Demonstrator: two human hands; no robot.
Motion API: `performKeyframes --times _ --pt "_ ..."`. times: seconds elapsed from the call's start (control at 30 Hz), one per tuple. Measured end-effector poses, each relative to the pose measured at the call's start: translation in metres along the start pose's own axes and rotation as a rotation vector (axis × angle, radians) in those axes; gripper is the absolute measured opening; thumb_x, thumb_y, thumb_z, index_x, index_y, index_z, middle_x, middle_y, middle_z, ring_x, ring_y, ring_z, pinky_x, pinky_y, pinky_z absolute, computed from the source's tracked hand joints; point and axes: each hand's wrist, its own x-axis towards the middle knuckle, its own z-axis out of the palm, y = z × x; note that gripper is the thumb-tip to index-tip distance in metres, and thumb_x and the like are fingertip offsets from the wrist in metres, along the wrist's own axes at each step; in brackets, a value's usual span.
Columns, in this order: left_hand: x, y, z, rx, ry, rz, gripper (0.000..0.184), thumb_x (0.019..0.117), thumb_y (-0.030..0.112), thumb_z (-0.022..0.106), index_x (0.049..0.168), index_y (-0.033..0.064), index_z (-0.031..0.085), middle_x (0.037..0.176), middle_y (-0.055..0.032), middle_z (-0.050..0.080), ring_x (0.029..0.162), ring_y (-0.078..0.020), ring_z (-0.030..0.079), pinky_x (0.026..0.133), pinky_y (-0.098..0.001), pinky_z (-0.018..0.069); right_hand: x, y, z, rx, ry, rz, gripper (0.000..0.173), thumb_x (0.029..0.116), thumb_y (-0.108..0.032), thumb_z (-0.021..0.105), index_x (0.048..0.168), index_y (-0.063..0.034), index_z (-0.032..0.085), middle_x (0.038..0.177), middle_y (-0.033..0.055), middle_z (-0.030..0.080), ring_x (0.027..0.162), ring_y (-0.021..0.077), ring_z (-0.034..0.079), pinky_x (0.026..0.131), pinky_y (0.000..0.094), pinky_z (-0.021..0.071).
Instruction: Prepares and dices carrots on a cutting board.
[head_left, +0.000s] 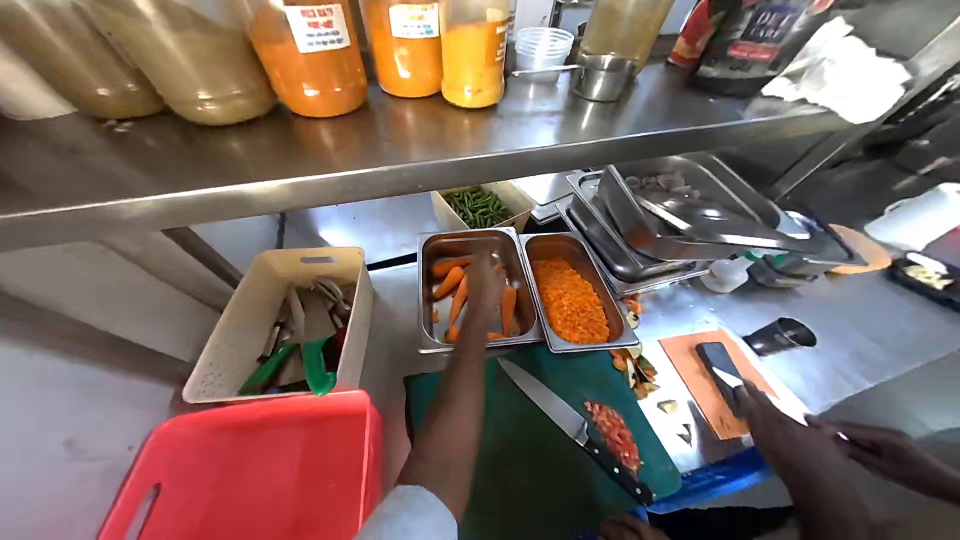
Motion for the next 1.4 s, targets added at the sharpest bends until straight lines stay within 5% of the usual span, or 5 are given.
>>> performKeyframes --times 0.1,0.23,0.53,1.07,1.4 --pt "0.018 -0.030 -0.034 0.234 -0.129 -0.136 0.038 0.0938 0.030 0.069 0.121 0.0035 0.071 0.123 -0.0235 0.068 0.117 -0.0423 0.065 0.096 -0.0661 0.0514 -0.014 0.094 0.069 -0.112 0.211 -0.131 0.020 0.0993 -0.024 0.065 0.106 -0.0098 0.078 0.119 0.0145 0.072 0.116 0.0333 0.065 0.105 0.0477 0.0502" --pt "-0.016 -0.026 -0.050 0.523 -0.350 -0.294 0.049 0.0774 0.033 0.084 0.114 0.0021 0.072 0.121 -0.0227 0.069 0.117 -0.0425 0.064 0.093 -0.0692 0.0497 -0.005 0.091 0.068 -0.149 0.204 -0.119 0.018 0.0974 -0.021 0.065 0.105 -0.0107 0.078 0.119 0.0124 0.072 0.114 0.0308 0.066 0.102 0.0460 0.0526" --pt "-0.041 -0.061 -0.022 0.672 -0.562 -0.317 0.028 0.0890 0.028 0.069 0.103 0.0049 0.075 0.116 -0.0190 0.071 0.113 -0.0379 0.067 0.089 -0.0658 0.0517 0.014 0.090 0.074 -0.255 0.188 -0.050 0.025 0.0916 -0.021 0.070 0.115 -0.0124 0.076 0.131 0.0143 0.067 0.122 0.0366 0.063 0.100 0.0550 0.0529" --pt "-0.179 -0.003 -0.159 -0.018 -0.023 0.084 0.043 0.0785 0.022 0.090 0.118 0.0152 0.073 0.107 -0.0119 0.073 0.089 -0.0284 0.071 0.079 -0.0549 0.0596 0.047 0.093 0.078 -0.330 0.193 -0.010 0.046 0.0909 -0.023 0.072 0.136 -0.0159 0.067 0.139 0.0201 0.062 0.129 0.0456 0.056 0.099 0.0658 0.0497" --pt "-0.351 -0.032 -0.102 -0.785 0.184 0.169 0.050 0.0856 0.013 0.076 0.133 0.0027 0.063 0.119 -0.0094 0.070 0.103 -0.0194 0.070 0.087 -0.0351 0.0621 0.066 0.087 0.054 -0.228 -0.106 -0.033 0.040 0.0933 -0.014 0.066 0.133 -0.0077 0.066 0.133 0.0219 0.062 0.131 0.0421 0.054 0.104 0.0612 0.0480"
